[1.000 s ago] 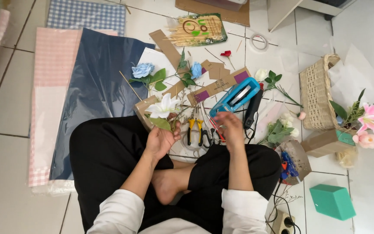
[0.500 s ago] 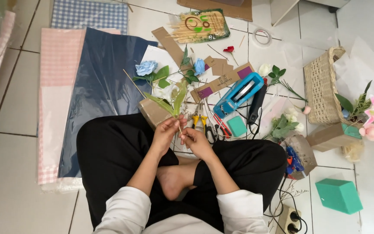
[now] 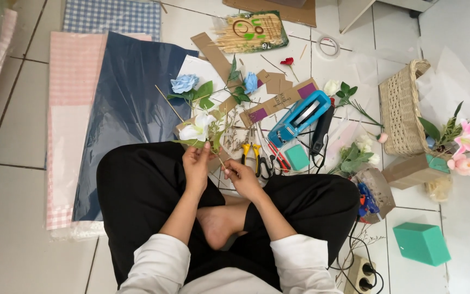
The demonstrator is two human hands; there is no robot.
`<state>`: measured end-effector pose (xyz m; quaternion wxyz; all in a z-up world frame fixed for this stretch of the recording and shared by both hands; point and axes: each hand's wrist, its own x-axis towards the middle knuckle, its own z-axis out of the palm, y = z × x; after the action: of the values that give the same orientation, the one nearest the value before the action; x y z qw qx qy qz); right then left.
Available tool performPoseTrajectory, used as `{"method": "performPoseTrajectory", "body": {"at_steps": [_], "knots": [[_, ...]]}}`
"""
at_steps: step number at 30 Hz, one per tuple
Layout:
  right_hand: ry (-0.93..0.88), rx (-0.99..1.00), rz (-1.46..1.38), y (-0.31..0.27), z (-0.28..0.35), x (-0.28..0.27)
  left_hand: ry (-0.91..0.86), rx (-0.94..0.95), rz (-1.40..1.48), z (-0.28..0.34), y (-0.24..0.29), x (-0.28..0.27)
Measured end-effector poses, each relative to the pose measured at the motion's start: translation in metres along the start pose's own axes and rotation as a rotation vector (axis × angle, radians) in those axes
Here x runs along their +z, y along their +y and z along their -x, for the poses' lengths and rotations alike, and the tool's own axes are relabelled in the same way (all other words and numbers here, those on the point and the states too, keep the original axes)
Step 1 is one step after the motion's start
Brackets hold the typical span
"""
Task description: The person uses a heat gun to warm a white artificial flower, then inserts it into a green floral foam block. They add two blue artificial roses to the foam, adjusting the arrangement to form a small bouquet.
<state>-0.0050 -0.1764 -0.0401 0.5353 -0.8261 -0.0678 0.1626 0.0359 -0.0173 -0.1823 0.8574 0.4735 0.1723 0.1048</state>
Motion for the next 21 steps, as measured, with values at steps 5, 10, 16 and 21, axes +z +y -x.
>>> {"method": "performPoseTrajectory", "body": {"at_steps": [5,10,16,21], "knots": [[0.013,0.019,-0.036,0.004,-0.002,0.005,0.005,0.027,0.014,0.036,0.085,0.048],[0.027,0.014,0.019,0.001,-0.003,0.002,-0.003,0.102,-0.051,0.011,0.012,0.009],[0.029,0.003,0.034,0.004,-0.003,0.002,-0.007,0.167,-0.148,0.029,0.064,0.032],[0.029,-0.003,-0.021,0.002,-0.001,0.001,-0.026,0.186,-0.317,0.015,0.01,-0.006]]}}
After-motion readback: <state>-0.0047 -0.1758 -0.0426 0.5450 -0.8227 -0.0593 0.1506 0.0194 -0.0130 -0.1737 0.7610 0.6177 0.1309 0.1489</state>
